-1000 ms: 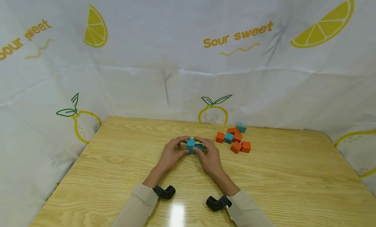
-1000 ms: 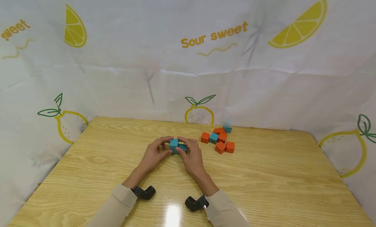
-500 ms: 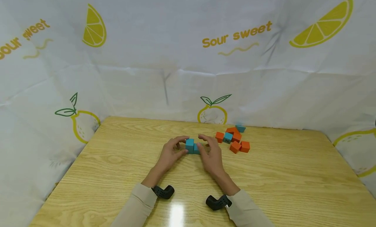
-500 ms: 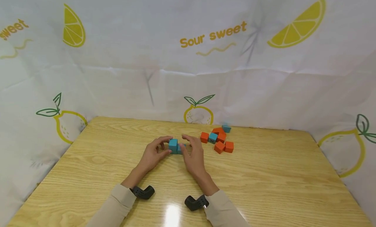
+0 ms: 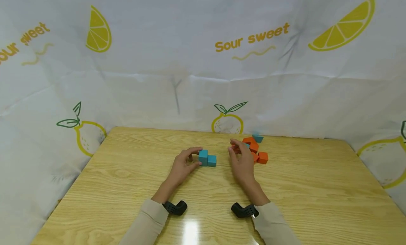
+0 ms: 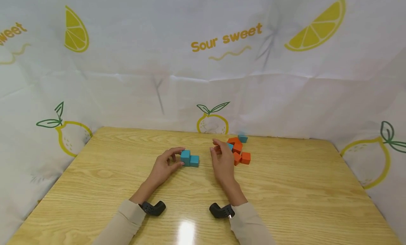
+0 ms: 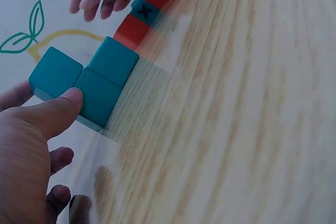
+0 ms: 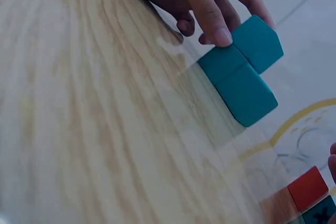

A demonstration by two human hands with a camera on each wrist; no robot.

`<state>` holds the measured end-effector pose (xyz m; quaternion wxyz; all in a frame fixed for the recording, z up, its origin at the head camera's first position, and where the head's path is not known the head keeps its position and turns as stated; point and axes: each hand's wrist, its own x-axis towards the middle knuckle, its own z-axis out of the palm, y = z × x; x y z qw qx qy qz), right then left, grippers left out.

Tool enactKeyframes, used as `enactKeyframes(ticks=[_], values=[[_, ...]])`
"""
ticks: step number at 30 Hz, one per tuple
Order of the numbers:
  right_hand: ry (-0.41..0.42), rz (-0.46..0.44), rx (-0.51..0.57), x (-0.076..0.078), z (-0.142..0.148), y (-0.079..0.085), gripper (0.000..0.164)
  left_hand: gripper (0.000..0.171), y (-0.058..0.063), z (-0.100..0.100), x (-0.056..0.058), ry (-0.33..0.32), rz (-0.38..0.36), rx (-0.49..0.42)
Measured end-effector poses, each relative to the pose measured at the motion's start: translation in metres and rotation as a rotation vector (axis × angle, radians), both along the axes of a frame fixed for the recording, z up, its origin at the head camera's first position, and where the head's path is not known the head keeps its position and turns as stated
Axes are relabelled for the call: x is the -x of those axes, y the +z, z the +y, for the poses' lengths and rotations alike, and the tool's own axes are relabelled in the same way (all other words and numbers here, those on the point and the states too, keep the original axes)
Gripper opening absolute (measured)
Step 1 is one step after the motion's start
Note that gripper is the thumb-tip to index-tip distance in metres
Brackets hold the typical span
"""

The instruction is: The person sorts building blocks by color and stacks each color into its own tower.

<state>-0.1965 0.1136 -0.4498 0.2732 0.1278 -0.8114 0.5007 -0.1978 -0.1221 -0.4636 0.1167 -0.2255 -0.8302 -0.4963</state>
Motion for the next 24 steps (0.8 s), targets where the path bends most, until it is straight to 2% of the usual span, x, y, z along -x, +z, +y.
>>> enactKeyframes(ticks=[6, 9, 17, 24], values=[[-0.029, -0.090, 0.063, 0.003, 0.020, 0.002, 0.032, 0.052, 0.000, 0.000, 0.000, -0.005, -0.001, -0.004], [-0.054, -0.113, 0.060, 0.004, 0.029, 0.003, 0.030, 0.051, 0.000, 0.000, 0.000, -0.004, 0.002, -0.003], [-0.089, -0.051, -0.012, 0.008, 0.042, 0.005, 0.027, 0.050, 0.002, 0.000, -0.001, -0.001, -0.006, -0.007], [-0.109, -0.057, -0.088, 0.011, 0.049, 0.003, 0.028, 0.050, 0.003, 0.001, -0.002, 0.001, -0.019, -0.004]])
